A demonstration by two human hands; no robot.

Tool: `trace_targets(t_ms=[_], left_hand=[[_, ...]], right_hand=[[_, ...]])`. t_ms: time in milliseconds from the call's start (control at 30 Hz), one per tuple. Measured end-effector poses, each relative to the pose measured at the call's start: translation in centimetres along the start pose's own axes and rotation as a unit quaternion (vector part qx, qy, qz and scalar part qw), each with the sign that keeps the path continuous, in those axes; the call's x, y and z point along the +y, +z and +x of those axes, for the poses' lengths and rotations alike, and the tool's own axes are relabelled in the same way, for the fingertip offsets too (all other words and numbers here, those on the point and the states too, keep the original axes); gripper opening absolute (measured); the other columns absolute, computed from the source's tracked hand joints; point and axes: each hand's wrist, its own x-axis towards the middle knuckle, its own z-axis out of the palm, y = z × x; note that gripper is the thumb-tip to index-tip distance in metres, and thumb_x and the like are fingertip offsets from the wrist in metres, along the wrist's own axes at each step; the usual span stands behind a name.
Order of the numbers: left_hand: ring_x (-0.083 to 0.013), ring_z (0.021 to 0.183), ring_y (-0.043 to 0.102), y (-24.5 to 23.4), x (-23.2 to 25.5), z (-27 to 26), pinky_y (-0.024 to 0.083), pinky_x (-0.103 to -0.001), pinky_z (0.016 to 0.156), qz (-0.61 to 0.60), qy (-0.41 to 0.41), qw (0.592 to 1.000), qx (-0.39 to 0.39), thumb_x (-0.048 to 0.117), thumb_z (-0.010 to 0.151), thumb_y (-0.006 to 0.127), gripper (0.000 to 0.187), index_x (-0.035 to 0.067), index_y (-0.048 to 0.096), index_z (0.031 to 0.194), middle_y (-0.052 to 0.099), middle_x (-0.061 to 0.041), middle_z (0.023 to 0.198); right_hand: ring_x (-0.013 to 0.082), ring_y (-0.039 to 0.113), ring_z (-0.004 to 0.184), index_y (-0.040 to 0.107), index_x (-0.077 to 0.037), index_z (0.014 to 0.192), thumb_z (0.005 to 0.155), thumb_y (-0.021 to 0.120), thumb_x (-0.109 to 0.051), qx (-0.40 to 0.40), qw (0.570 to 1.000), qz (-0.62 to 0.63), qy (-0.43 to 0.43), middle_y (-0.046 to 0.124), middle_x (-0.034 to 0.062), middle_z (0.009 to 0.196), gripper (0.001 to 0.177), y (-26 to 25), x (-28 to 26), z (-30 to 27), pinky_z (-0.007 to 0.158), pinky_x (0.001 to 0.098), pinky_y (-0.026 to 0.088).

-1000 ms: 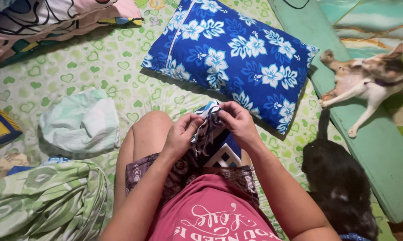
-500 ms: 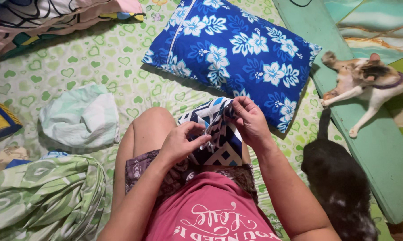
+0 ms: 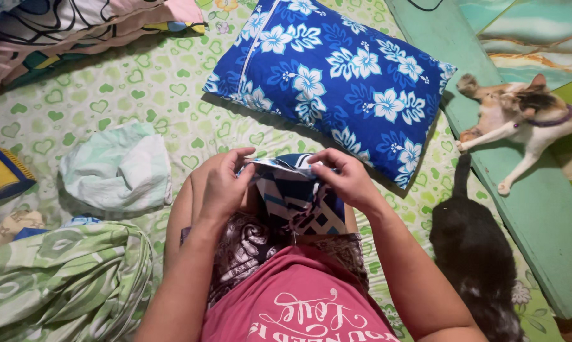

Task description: The person inserts a pillow into a blue floral pillowcase, then places a second patterned pillowcase over it. They smooth the fabric and adjust the corners while sitting on a bed.

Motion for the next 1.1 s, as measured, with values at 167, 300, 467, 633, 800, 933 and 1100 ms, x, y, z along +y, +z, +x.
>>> trace_targets(t_ms=[167,300,467,633,800,933,1100], left_hand=[[-0.0051,0.085,0.071,-0.7,2.4,0.1,0.059,-0.023,0.073,-0.146,-0.087,0.982,-0.078,0.006,0.091,0.067,0.033,0.007,0.067,0.124,0.074,0.000,0.093],[-0.0085,0.075,0.067,0.0,5.0,-0.4,0.054,-0.025,0.066,0.034,0.021,0.996,-0.082,0.007,0.085,0.078,0.034,0.005,0.070,0.118,0.072,-0.004,0.080],[-0.0080,0.068,0.065,0.2,5.9,0.1,0.052,-0.026,0.061,0.032,0.049,0.996,-0.064,0.009,0.080,0.083,0.035,0.005,0.068,0.112,0.070,-0.002,0.074],[-0.0103,0.076,0.064,1.0,5.4,-0.6,0.054,-0.026,0.065,0.044,0.114,0.990,0.070,0.017,0.088,0.084,0.035,0.003,0.064,0.113,0.063,-0.012,0.099],[-0.0080,0.076,0.064,2.7,5.0,-1.7,0.054,-0.024,0.064,0.025,0.016,0.999,0.031,0.030,0.094,0.077,0.035,0.003,0.060,0.108,0.063,-0.010,0.102],[-0.0035,0.077,0.063,3.3,3.2,-0.9,0.051,-0.021,0.067,-0.131,-0.084,0.985,-0.077,0.031,0.094,0.072,0.034,0.004,0.062,0.111,0.069,-0.001,0.093],[-0.0089,0.076,0.052,2.8,-0.3,1.2,0.041,-0.024,0.065,-0.234,-0.049,0.969,-0.062,0.010,0.102,0.065,0.015,-0.003,0.066,0.110,0.063,-0.005,0.090]], right_hand=[[0.0207,0.064,0.076,0.076,-0.015,0.113,0.082,0.082,-0.031,-0.001,0.946,-0.314,-0.080,0.064,0.0074,0.082,0.035,0.6,-3.7,-0.1,0.068,0.0342,0.049],[0.0211,0.066,0.085,0.077,-0.013,0.105,0.091,0.074,-0.020,-0.041,0.942,-0.282,-0.176,0.065,0.0061,0.093,0.016,1.4,-3.5,0.1,0.073,0.0331,0.053],[0.0133,0.069,0.088,0.070,-0.010,0.114,0.091,0.072,-0.022,-0.088,0.979,-0.145,-0.112,0.071,0.0028,0.097,0.026,2.4,-3.3,0.6,0.069,0.0321,0.055],[0.0080,0.060,0.076,0.073,-0.003,0.103,0.100,0.071,-0.020,-0.044,0.999,0.010,-0.012,0.069,0.0021,0.086,0.018,2.8,-0.6,1.9,0.066,0.0265,0.048],[0.0059,0.063,0.068,0.063,-0.006,0.096,0.096,0.069,-0.019,-0.024,0.959,0.272,0.079,0.070,0.0016,0.084,0.015,3.3,0.0,2.1,0.058,0.0217,0.048],[0.0038,0.054,0.059,0.064,-0.005,0.100,0.101,0.067,-0.020,-0.083,0.951,0.286,0.085,0.064,-0.0012,0.081,0.016,4.5,0.7,1.6,0.050,0.0206,0.040],[0.0070,0.060,0.068,0.061,-0.006,0.107,0.104,0.060,-0.022,-0.035,0.891,0.439,0.110,0.069,0.0039,0.089,0.016,3.4,0.2,2.1,0.057,0.0218,0.046]])
